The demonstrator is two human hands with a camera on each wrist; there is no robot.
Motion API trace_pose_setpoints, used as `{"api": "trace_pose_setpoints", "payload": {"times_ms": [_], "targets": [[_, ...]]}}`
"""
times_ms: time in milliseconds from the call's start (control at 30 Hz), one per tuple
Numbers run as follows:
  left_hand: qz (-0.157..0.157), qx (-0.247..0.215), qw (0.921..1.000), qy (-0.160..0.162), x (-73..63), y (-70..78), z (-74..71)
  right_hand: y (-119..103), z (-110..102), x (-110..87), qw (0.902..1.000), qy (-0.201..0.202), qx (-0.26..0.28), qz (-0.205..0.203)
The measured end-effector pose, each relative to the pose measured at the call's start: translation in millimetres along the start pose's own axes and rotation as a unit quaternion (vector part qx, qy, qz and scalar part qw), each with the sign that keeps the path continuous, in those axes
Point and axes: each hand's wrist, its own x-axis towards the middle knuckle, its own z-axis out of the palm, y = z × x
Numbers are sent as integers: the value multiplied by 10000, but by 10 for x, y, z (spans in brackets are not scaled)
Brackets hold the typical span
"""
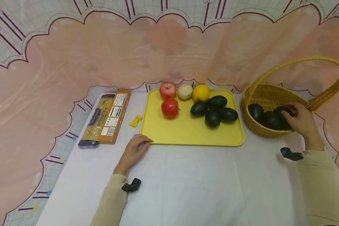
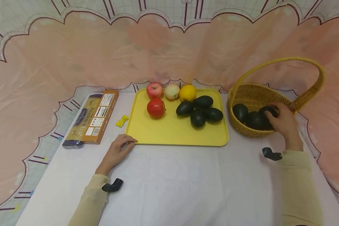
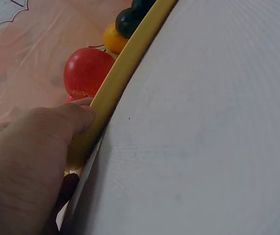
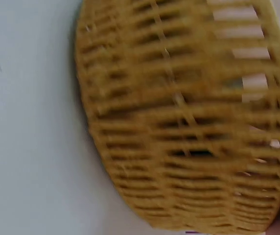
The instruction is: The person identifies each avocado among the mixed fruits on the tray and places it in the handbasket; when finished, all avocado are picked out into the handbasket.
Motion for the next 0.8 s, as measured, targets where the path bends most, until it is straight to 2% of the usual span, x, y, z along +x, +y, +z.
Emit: {"api": "trace_pose_setpoints", "payload": {"times_ms": [67,167,333,500,600,700,800], "targets": [[-5,-16,10000,-17,-4,8,5,-37,55,-54,9992,388,121,32],[-1,-20,10000,41,5,24,6,-149,157,-105,9937,940,601,123],[-32,88,10000,9,50,29,28,-370,311,-141,9811,1388,1341,102],[-79,117,9998,-102,141,4,39,-572,436,-139,9757,1495,1591,-176],[-1,102,9999,-89,190,-1,37,-683,513,-129,9735,1469,1708,-379],[115,155,9996,-204,212,-9,38,-785,583,-124,9701,1430,1882,-559],[90,154,9994,-289,202,-16,51,-859,648,-132,9667,1345,2049,-737]]}}
